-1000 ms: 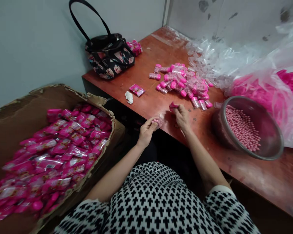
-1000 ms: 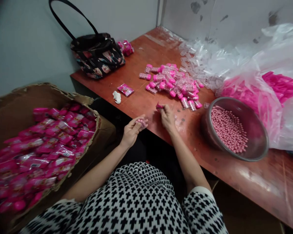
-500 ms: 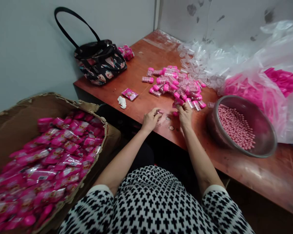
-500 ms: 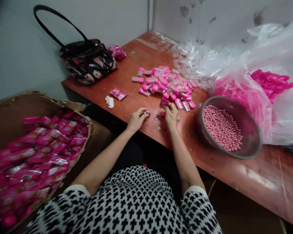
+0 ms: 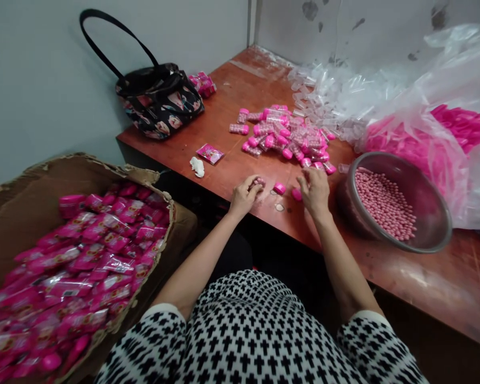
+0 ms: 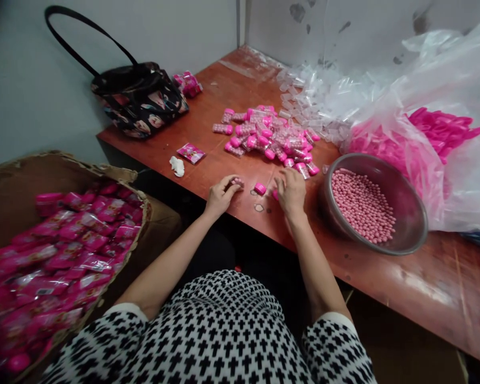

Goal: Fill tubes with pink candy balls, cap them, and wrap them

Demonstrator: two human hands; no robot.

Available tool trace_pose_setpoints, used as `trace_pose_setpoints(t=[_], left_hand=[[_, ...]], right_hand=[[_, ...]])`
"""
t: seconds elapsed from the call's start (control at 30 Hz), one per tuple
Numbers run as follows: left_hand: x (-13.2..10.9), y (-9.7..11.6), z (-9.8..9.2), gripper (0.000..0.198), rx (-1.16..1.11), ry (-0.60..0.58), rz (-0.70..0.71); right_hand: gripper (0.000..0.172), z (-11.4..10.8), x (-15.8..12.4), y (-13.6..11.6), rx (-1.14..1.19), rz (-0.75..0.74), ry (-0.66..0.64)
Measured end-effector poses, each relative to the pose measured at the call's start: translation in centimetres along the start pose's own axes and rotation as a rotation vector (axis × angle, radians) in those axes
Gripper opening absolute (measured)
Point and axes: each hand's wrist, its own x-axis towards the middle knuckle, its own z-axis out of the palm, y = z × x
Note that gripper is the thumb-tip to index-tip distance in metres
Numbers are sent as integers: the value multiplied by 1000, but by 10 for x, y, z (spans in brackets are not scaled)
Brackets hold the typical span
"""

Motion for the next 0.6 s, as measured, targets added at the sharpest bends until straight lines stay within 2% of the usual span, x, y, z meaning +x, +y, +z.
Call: trace_pose_setpoints(t=[0.1, 0.2, 0.33, 0.43, 0.53, 0.6], left_hand=[[-9, 0, -5, 31, -110, 8, 13], [-23, 0, -8, 40, -224, -32, -33], [-41, -3, -8, 47, -374, -74, -111], [-48, -2, -8, 39, -365, -65, -118], [-50, 3, -7, 34, -298, -97, -97], [-49, 7, -6, 31, -231, -120, -48]], right_hand=[[31, 3, -8, -22, -100, -90, -242], [32, 8, -5, -36, -201, -175, -476], [29, 9, 1, -37, -165, -231, -645], [26, 4, -4, -33, -3, -237, -615], [30, -6, -14, -33, 279, -196, -451], [33, -14, -22, -38, 418, -207, -388]])
